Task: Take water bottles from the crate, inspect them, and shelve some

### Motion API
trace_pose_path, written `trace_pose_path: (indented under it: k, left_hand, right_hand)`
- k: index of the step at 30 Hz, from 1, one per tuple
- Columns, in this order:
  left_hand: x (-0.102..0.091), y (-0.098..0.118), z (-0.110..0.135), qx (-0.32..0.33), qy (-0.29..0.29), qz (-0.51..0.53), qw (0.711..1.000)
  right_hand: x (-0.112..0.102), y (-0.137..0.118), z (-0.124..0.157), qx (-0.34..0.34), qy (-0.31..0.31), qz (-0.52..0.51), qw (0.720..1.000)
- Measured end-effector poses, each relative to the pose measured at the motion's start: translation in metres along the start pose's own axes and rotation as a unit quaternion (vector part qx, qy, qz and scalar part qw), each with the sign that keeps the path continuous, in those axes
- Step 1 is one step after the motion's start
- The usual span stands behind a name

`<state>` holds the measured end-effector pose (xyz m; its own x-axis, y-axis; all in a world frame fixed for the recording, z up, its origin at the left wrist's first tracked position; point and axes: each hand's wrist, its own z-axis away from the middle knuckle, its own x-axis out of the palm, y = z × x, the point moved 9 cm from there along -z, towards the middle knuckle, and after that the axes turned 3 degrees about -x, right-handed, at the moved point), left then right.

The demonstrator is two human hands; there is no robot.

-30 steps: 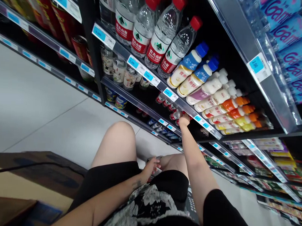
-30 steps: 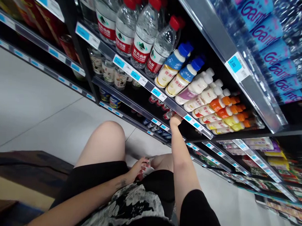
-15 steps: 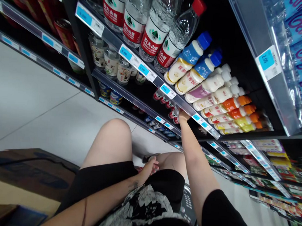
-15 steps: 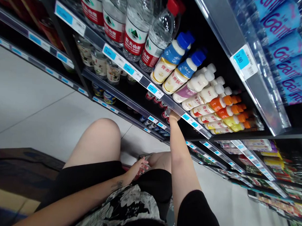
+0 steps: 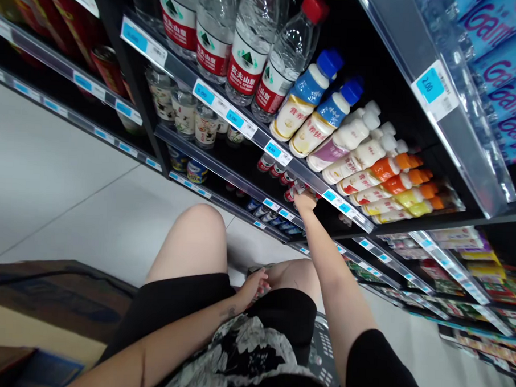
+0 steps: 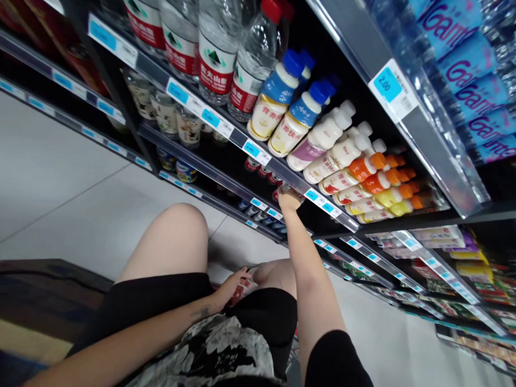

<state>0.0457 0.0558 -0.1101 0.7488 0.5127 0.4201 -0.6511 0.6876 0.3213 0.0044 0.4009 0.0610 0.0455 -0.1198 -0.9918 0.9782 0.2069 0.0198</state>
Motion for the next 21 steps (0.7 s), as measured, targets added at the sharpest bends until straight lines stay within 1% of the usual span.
trace_pose_path:
  k: [3, 5, 7, 9, 11, 12, 14, 16, 18, 21]
  left_hand:
    - [-0.002, 0.0, -0.001, 0.005, 0.001, 0.0, 1.0]
    - [-0.002, -0.002, 0.0, 0.001, 0.0, -0.01, 1.0]
    - [-0.001, -0.004, 0.001, -0.003, 0.002, -0.021, 1.0]
    - [-0.001, -0.006, 0.003, -0.011, 0.006, -0.034, 0.999]
    - [-0.001, -0.009, 0.003, -0.016, 0.007, -0.052, 0.998]
    - [-0.002, -0.009, 0.003, -0.013, 0.006, -0.061, 0.998]
    - [-0.004, -0.008, 0.002, 0.004, 0.007, -0.073, 0.997]
    - [-0.008, -0.007, 0.0, 0.015, 0.012, -0.082, 0.996]
    - [-0.013, -0.008, -0.001, 0.013, 0.02, -0.093, 0.995]
    - [-0.014, -0.007, -0.001, 0.017, 0.015, -0.104, 0.994]
  right_hand:
    - [-0.003, 0.0, 0.014, -0.004, 0.018, 0.005, 1.0]
    - [-0.006, 0.001, 0.017, -0.023, 0.016, 0.006, 1.0]
    - [-0.007, 0.006, 0.017, -0.044, -0.01, -0.045, 0.998]
    - [-0.006, 0.014, 0.022, -0.069, -0.046, -0.126, 0.989]
    - [-0.004, 0.026, 0.034, -0.093, -0.071, -0.186, 0.976]
    - [-0.003, 0.034, 0.044, -0.1, -0.072, -0.2, 0.972]
    - [0.003, 0.06, 0.069, -0.098, -0.065, -0.213, 0.97]
    - [0.013, 0.096, 0.099, -0.074, -0.055, -0.217, 0.972]
    - [0.026, 0.145, 0.132, -0.019, -0.037, -0.209, 0.977]
    - [0.048, 0.234, 0.19, 0.1, -0.012, -0.187, 0.977]
